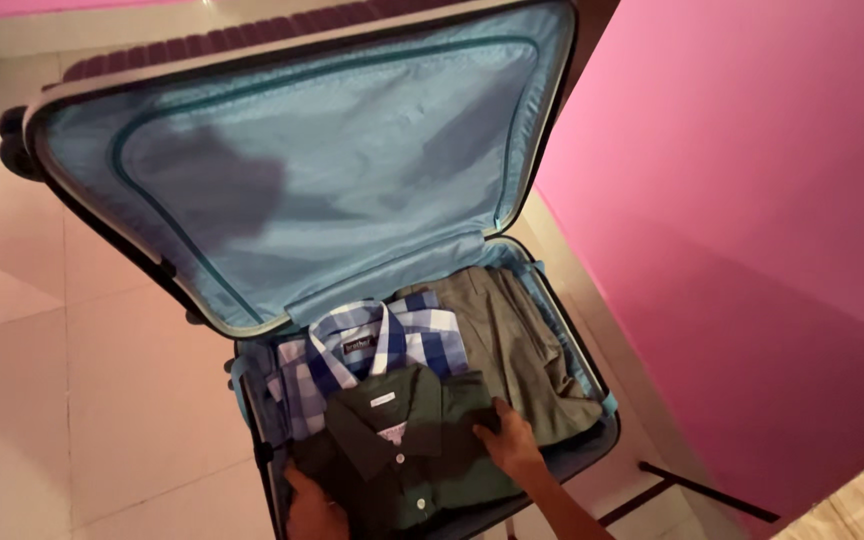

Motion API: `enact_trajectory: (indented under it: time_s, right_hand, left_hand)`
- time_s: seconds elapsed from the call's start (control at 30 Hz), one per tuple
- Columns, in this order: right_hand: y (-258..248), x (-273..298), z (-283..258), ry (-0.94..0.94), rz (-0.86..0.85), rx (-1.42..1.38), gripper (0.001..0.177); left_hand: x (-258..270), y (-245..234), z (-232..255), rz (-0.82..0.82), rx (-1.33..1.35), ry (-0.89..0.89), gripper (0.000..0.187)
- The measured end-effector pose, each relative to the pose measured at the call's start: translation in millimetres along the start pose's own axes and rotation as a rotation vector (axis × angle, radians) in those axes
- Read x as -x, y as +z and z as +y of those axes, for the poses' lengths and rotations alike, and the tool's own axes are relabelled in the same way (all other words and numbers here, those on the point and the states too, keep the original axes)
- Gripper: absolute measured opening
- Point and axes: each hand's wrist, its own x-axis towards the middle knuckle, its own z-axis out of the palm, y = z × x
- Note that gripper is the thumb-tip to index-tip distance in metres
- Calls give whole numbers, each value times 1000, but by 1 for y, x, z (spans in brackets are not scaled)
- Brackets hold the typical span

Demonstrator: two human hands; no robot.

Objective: The person folds a pair of trousers on a table and places them into an open suitcase, then picks up three folded shirts one at a time and arranges them inside the suitcase before closing the lid.

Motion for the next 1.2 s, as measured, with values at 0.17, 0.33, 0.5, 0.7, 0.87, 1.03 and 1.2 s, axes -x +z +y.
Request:
enact_trajectory:
  time_s: [0.17, 0.33, 0.5, 0.7, 0.87, 1.03, 1.2]
  right_hand:
    - [-35, 19, -19, 231, -163, 83, 60]
    - [-37, 2, 20, 199, 19, -131, 43]
    - [-88, -5, 24, -171, 227, -636, 33]
    - [-223, 77, -40, -88, 385, -552, 26]
    - [-296, 119, -26, -107, 433, -678, 24]
    - [-349, 154, 29, -110, 556, -714, 24]
    - [-393, 198, 99, -207, 800, -556, 28]
  left_hand:
    - [25, 45, 27, 557, -13, 59, 88]
    - [101, -17, 77, 595, 72, 228, 109]
    - [187, -86, 167, 531, 188, 443, 93]
    - [259, -100, 249, 448, 374, 723, 76]
    - [321, -92, 295, 303, 466, 767, 71]
    - [394, -71, 329, 287, 503, 943, 71]
    - [469, -32, 354, 119, 503, 1035, 69]
